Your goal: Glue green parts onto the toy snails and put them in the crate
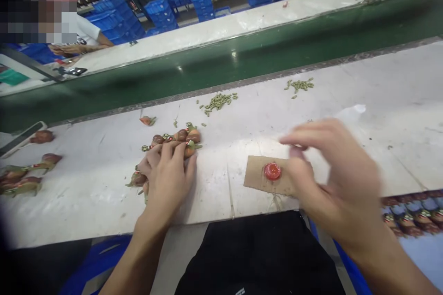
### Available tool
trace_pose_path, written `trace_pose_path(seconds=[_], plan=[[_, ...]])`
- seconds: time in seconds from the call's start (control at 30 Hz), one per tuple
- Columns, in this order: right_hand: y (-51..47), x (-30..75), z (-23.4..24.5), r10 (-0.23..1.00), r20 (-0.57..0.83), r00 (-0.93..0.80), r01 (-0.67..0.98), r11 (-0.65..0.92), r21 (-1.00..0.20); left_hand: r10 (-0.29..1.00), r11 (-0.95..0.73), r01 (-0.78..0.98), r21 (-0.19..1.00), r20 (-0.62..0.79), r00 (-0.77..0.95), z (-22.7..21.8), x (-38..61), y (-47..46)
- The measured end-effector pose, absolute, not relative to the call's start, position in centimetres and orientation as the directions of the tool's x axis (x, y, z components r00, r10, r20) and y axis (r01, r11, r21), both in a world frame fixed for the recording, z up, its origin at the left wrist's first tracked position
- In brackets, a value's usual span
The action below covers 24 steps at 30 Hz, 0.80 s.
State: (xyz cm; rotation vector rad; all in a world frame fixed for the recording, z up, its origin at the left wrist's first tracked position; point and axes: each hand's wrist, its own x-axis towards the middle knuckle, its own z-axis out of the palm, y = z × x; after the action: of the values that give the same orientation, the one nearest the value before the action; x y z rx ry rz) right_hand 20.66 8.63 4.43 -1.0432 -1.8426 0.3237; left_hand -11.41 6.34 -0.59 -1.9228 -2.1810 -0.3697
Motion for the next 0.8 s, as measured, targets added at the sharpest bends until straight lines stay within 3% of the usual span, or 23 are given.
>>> trace_pose_path(seconds=[0.1,0.2,0.27,0.47,0.6,0.7,0.8], plan=[[13.2,15.5,4.2,0.781,0.542,-0.309,0.512,0.617,-0.597,0.944,0.028,0.997,0.074,0.326,-0.05,-0.9,-10.8,5.8],[18.8,11.0,2.8,0.843,0.275,-0.462,0.62,0.529,-0.579,0.943,-0.131,0.981,0.139,0.323,0.08,-1.5,-10.2,4.6],[21.9,8.6,1.8,0.847,0.184,-0.499,0.674,0.513,-0.531,0.937,-0.227,0.954,0.194,0.311,0.16,-2.0,-9.8,3.7],[27.1,4.1,0.5,0.812,0.111,-0.573,0.711,0.559,-0.426,0.928,-0.358,0.856,0.374,0.248,0.279,-1.8,-9.2,1.6],[27.8,4.2,0.1,0.793,0.097,-0.602,0.716,0.589,-0.374,0.937,-0.348,0.778,0.523,0.226,0.267,-0.8,-8.9,1.0],[27.3,5.3,-0.2,0.775,0.093,-0.625,0.707,0.612,-0.354,0.967,-0.251,0.675,0.694,0.211,0.142,-0.6,-8.1,0.6],[26.2,6.7,-0.2,0.759,0.088,-0.645,0.692,0.629,-0.354,0.978,-0.13,0.691,0.711,0.208,-0.03,-1.3,-6.9,0.2]])
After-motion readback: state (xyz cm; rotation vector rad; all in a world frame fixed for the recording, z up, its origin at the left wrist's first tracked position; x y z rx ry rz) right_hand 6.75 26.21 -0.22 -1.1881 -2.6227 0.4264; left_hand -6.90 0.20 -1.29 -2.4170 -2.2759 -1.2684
